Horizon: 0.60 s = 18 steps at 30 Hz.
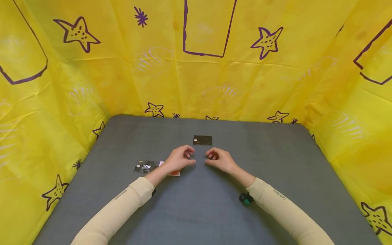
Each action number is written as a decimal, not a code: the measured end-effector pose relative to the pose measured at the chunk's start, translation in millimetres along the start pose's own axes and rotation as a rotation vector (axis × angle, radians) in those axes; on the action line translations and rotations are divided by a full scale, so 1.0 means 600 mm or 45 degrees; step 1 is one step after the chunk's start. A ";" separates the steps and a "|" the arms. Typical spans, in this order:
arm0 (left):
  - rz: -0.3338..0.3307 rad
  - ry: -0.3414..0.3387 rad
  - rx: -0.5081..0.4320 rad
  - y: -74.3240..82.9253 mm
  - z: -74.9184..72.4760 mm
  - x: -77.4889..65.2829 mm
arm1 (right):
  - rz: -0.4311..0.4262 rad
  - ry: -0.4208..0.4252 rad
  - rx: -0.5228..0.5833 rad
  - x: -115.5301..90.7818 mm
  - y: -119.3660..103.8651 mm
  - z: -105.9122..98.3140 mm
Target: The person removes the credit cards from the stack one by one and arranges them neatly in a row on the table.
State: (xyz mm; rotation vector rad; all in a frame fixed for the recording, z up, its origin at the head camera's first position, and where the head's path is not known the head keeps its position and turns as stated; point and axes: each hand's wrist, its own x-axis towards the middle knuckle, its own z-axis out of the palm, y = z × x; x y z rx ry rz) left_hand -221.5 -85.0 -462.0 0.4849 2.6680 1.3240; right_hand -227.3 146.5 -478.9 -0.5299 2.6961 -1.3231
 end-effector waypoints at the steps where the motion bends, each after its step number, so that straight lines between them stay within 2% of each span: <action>1: -0.001 0.002 0.005 0.000 0.001 0.002 | 0.006 0.006 -0.003 0.001 0.002 -0.001; 7: 0.005 0.031 0.031 0.003 0.002 0.016 | 0.025 0.041 -0.025 0.008 0.012 -0.008; 18: -0.045 0.060 0.054 -0.005 0.000 0.037 | 0.056 0.065 -0.064 0.024 0.023 -0.022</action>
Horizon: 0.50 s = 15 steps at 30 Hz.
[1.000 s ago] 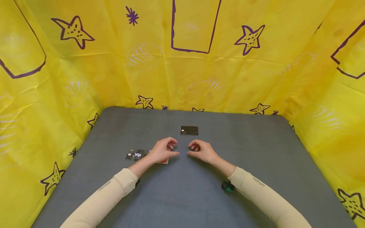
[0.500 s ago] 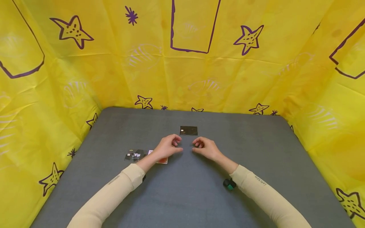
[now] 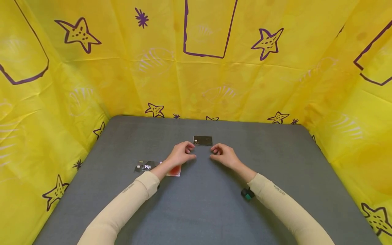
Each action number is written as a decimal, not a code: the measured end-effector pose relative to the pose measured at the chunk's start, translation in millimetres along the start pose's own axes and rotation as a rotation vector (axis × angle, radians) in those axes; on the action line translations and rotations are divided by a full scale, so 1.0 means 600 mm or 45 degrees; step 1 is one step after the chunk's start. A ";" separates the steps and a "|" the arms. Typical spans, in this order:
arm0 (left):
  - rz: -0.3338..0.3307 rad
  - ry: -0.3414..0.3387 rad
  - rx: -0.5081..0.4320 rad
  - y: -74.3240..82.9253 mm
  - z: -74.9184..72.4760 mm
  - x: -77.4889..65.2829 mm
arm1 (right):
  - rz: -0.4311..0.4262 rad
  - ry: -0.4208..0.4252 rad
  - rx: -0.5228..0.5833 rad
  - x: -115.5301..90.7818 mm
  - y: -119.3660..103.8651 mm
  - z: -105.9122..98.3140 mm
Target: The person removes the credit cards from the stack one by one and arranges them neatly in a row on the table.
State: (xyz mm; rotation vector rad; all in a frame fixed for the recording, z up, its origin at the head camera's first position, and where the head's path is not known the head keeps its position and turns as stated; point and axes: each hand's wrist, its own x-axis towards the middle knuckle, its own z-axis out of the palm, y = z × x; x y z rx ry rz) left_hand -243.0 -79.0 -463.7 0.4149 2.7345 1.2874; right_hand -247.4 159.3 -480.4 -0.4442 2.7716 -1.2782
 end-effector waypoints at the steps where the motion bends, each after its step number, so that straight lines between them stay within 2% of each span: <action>1: -0.003 0.001 0.004 -0.002 0.000 0.002 | 0.007 0.003 0.000 0.002 0.000 -0.001; 10: -0.062 0.020 -0.005 -0.005 -0.002 0.021 | 0.046 0.029 -0.029 0.017 0.003 -0.005; 15: -0.061 0.042 0.012 -0.008 0.000 0.033 | 0.037 0.051 -0.039 0.026 0.006 -0.005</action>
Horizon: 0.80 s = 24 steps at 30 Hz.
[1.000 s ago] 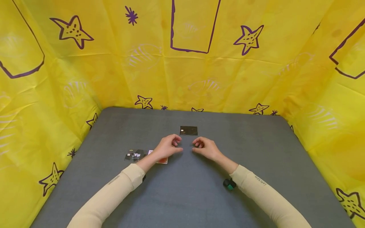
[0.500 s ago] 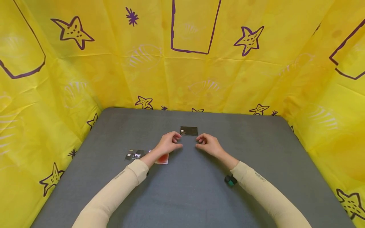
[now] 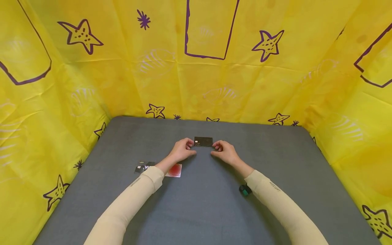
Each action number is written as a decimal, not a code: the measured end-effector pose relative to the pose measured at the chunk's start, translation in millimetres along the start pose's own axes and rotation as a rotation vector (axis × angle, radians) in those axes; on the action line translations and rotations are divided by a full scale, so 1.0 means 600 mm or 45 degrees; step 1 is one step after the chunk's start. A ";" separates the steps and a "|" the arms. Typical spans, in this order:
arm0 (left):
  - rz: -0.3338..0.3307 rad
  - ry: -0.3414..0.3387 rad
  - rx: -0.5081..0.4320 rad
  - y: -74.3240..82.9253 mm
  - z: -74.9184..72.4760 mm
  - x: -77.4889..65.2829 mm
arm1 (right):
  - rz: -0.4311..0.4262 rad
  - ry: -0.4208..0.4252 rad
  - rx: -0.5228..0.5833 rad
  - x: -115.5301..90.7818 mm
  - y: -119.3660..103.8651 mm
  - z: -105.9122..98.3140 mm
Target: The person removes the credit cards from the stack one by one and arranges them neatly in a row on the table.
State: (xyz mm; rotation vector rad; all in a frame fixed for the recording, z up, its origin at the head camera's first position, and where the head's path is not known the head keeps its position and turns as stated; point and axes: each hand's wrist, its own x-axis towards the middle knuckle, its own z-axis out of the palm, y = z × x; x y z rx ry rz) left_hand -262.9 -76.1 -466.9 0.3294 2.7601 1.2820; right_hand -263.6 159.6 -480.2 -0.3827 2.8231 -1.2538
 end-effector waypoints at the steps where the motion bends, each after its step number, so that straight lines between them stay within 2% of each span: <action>1: 0.000 0.004 0.004 -0.001 0.001 0.003 | 0.003 0.007 0.003 0.002 0.001 0.000; 11: 0.000 0.049 -0.008 -0.004 0.002 0.025 | 0.030 0.046 -0.019 0.024 0.004 0.001; 24: -0.021 0.050 0.000 -0.013 0.006 0.050 | 0.037 0.078 -0.049 0.042 0.001 0.008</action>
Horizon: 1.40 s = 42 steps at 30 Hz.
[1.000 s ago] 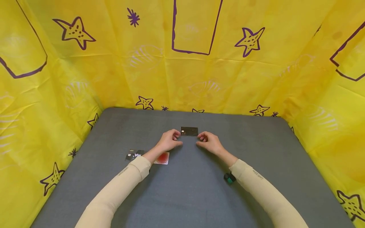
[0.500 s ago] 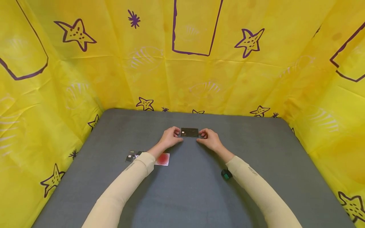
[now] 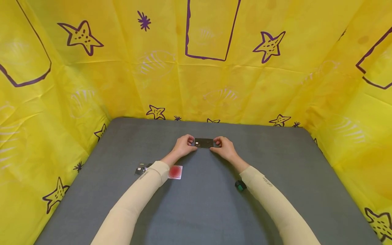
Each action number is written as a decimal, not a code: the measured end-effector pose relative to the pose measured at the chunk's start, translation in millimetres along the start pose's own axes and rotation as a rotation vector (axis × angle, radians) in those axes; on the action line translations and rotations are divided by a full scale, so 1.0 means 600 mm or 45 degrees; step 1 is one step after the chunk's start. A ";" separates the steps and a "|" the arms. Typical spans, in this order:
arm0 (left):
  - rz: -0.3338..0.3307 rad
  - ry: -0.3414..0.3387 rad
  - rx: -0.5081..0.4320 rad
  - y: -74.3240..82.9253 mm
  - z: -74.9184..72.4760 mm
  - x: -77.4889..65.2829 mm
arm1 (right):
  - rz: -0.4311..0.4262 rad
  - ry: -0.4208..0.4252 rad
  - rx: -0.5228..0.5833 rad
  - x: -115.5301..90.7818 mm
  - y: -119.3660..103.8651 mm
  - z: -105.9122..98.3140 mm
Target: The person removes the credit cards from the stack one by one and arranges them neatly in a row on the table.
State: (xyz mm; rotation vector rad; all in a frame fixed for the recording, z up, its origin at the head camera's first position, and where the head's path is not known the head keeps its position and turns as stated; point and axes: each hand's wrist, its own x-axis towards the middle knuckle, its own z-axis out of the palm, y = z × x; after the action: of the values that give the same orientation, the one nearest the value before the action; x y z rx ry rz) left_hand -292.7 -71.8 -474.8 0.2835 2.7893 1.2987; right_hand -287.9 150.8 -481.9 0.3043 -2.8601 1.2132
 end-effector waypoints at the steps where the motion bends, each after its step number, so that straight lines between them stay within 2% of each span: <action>1: 0.000 -0.001 0.009 0.000 0.001 0.001 | 0.001 0.000 -0.003 0.001 0.000 0.001; 14: 0.010 -0.069 0.109 0.004 0.002 0.015 | 0.002 -0.055 -0.074 0.017 0.003 0.003; 27: -0.004 -0.099 0.112 0.000 0.005 0.018 | -0.023 -0.115 -0.116 0.018 0.001 0.003; 34: -0.014 -0.101 0.122 0.000 0.006 0.019 | -0.001 -0.145 -0.106 0.018 0.003 0.004; 42: -0.015 -0.103 0.118 0.000 0.006 0.021 | -0.003 -0.146 -0.098 0.015 0.002 0.003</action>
State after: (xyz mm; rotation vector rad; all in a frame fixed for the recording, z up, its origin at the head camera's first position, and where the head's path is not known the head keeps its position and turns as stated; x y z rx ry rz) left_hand -304.5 -66.6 -476.6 0.3160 2.7829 1.1314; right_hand -296.9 149.0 -483.3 0.3870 -2.9932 1.1168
